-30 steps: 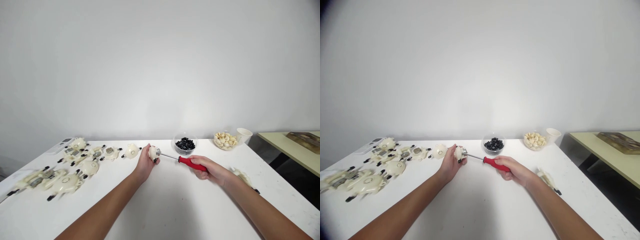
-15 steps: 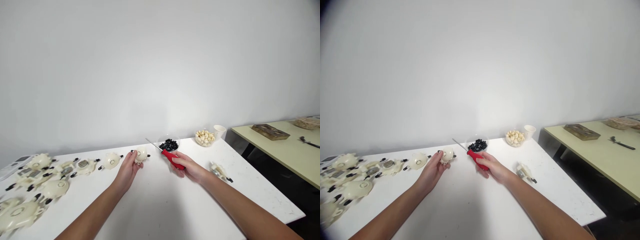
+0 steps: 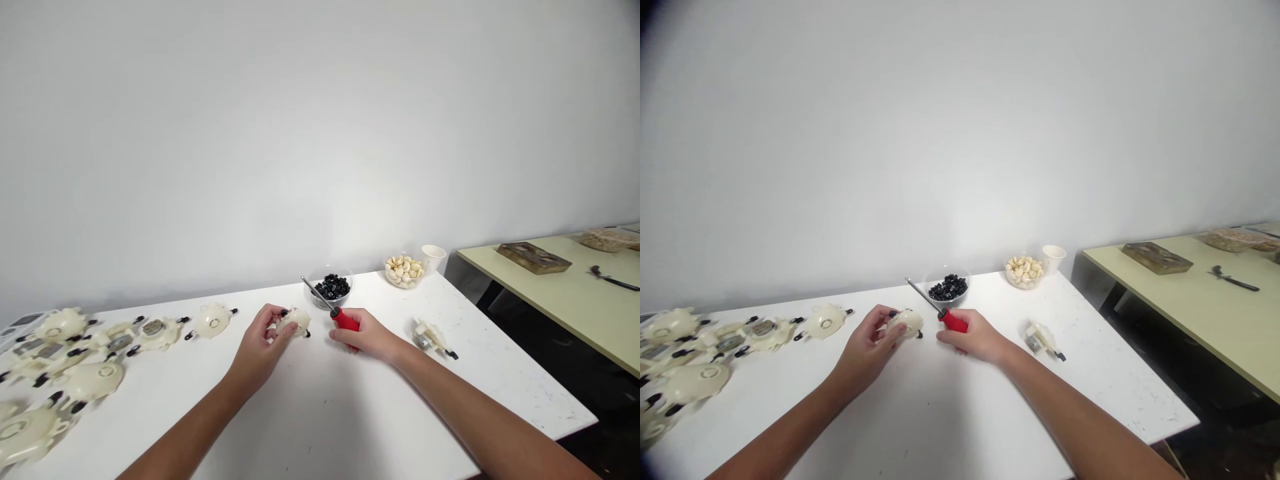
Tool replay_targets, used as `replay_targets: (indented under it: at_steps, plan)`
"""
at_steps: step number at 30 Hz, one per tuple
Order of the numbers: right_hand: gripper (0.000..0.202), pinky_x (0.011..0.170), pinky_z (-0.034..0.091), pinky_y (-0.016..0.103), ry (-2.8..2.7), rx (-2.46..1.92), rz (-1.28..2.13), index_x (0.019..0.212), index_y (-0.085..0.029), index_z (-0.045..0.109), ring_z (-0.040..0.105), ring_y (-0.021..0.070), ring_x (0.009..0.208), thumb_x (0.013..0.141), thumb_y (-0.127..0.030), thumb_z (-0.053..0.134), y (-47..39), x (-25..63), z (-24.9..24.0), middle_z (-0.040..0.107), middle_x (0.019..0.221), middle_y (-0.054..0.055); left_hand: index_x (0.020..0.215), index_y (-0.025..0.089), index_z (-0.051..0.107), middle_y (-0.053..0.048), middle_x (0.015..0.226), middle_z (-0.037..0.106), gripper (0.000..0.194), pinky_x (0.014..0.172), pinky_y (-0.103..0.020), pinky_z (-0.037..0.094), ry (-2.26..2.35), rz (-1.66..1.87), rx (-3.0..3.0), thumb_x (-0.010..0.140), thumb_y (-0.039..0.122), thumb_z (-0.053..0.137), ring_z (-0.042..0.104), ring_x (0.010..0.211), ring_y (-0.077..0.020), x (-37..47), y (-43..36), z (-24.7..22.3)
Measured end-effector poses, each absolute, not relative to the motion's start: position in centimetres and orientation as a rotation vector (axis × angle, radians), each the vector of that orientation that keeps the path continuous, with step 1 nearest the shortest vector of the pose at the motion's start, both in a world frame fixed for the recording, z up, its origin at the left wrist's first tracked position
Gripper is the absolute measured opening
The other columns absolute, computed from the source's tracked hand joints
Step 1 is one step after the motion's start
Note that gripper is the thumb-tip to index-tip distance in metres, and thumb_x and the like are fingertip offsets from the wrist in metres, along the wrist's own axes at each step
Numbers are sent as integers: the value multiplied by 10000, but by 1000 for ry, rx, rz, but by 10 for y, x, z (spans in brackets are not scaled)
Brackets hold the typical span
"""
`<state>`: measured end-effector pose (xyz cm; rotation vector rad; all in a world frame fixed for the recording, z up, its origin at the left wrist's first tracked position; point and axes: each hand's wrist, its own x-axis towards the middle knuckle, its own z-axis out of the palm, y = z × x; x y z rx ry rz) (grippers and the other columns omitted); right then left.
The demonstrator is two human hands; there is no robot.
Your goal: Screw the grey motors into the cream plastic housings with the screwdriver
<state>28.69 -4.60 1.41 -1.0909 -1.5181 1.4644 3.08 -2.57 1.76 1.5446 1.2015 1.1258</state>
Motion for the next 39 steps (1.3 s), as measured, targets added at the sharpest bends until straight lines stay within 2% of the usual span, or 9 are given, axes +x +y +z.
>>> replay_targets:
  at_steps: [5,8,13,16,21,24,30,34,39]
  plan:
    - [266,541,322,256,-1860,-1353,979,738,-203,632,490,127,599,871,-418,718,-51,288,16,581,660,-30,879,227,641,21,721,608,277,558,-222,396,1154,1061,1557,811,439,804,526,625,-150,27,-28,17]
    - [141,587,375,262,-2022,-1298,823,853,-247,754,592,156,666,856,-386,735,-54,285,15,697,733,-19,827,217,623,34,659,581,287,549,-219,377,1144,996,1527,823,437,806,510,595,-135,27,-28,16]
    - [238,641,434,267,-1991,-1227,842,1039,-284,780,664,179,729,829,-397,779,-54,280,11,768,860,2,790,205,631,-10,705,672,287,581,-242,401,1137,931,1443,853,446,774,572,626,-161,32,-30,18]
    - [179,618,405,266,-1963,-1252,767,955,-252,775,633,169,697,880,-409,731,-52,281,9,747,813,5,809,210,648,-13,715,679,261,585,-243,377,1138,858,1508,879,445,738,568,643,-169,34,-30,19]
    - [272,603,358,268,-1982,-1297,688,847,-228,767,589,162,665,890,-494,727,-46,287,7,714,758,-2,856,227,711,9,684,599,256,560,-253,308,1261,836,1764,905,475,673,465,608,-165,32,-31,20]
    - [285,599,352,267,-1921,-1333,721,838,-225,767,574,166,671,902,-498,710,-45,288,8,706,757,2,899,240,738,-14,788,635,195,579,-267,336,1277,885,1944,898,422,670,496,666,-188,31,-31,23]
    - [236,653,403,271,-1831,-1331,762,1053,-259,792,630,193,766,900,-418,706,-42,290,9,761,904,15,1019,284,746,-22,865,650,183,623,-279,386,1284,859,2126,952,387,612,556,742,-212,26,-25,21]
    - [182,628,391,268,-1825,-1373,711,969,-246,794,600,180,711,873,-379,715,-39,294,9,741,828,5,1064,290,740,-39,939,665,210,668,-294,422,1317,839,2264,974,402,587,600,814,-233,23,-20,18]
    - [161,656,411,266,-1809,-1326,705,975,-244,782,611,180,744,868,-333,702,-37,295,10,743,862,0,1056,281,705,-41,961,664,178,691,-303,431,1358,857,2371,978,389,586,611,859,-236,23,-20,21]
